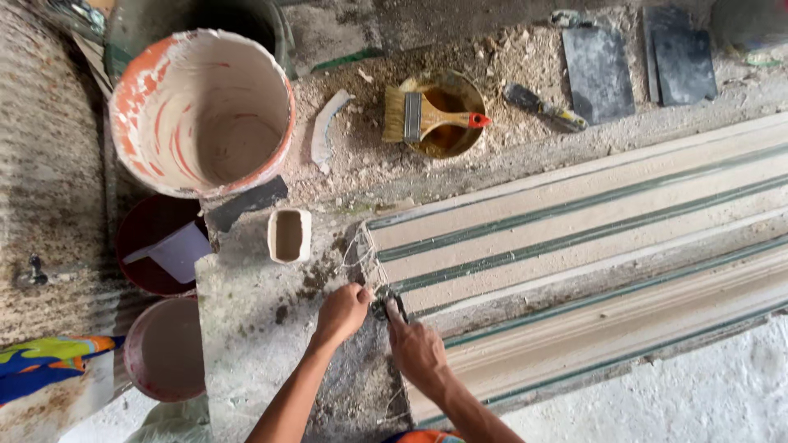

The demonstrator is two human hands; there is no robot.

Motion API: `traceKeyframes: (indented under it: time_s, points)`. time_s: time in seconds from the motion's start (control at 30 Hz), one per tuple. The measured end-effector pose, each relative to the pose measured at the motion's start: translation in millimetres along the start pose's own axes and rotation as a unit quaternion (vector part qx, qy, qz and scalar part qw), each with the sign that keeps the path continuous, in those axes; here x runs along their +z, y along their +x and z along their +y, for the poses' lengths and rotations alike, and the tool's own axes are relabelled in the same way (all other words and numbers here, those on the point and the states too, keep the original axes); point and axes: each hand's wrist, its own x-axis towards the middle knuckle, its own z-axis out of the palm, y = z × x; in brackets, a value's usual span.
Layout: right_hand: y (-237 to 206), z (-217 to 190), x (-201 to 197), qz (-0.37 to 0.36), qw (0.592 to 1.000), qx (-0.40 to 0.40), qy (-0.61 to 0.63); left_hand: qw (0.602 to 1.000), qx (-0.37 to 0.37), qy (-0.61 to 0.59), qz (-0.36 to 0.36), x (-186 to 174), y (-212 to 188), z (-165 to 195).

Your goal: The person uses a small hand scraper to remove dried plaster residue from the seams and grooves of long plaster mold strips laid on a workbench. They work along the strips section by section, steadying the molds with one hand while scraping with the other, and reposition the molds to reach new areas.

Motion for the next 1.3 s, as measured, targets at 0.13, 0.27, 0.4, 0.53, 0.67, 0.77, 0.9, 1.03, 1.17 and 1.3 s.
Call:
traceKeyframes:
  time_s: [0.13,0.27,0.4,0.53,0.67,0.77,0.9,1.03,1.17,1.3]
  points:
    - [-5,-8,9,-0.002,1.000,-0.007,0.022,0.985,-0.010,0.045,-0.164,-13,28,26]
    - [-2,-10,21,-0.035,0.999,0.012,0.021,0.952,0.095,0.226,-0.185,-11,63,48]
    - [8,-17,21,-0.045,0.999,-0.003,0.011,0.920,0.124,0.307,-0.208,-6,91,77]
    - [9,-29,6,-0.047,0.999,0.020,0.019,0.932,0.095,0.265,-0.228,-9,104,99]
    - [14,-36,-11,-0.086,0.995,0.039,0.011,0.939,0.085,0.232,-0.239,-18,103,99]
    - [29,-38,-13,-0.026,1.000,-0.001,0.006,0.939,0.074,0.229,-0.248,-19,101,97]
    - [32,-33,-2,0.084,0.990,-0.108,-0.026,0.948,0.131,0.204,-0.208,-18,100,93]
    - [3,-18,4,-0.066,0.998,0.013,0.012,0.966,0.083,0.117,-0.216,-22,89,74]
    - [0,-4,-8,0.007,0.996,0.015,0.087,0.984,0.094,-0.126,-0.078,-21,52,34]
    - [25,-11,-19,0.072,0.993,0.004,0.098,0.887,0.048,-0.452,0.078,2,11,1]
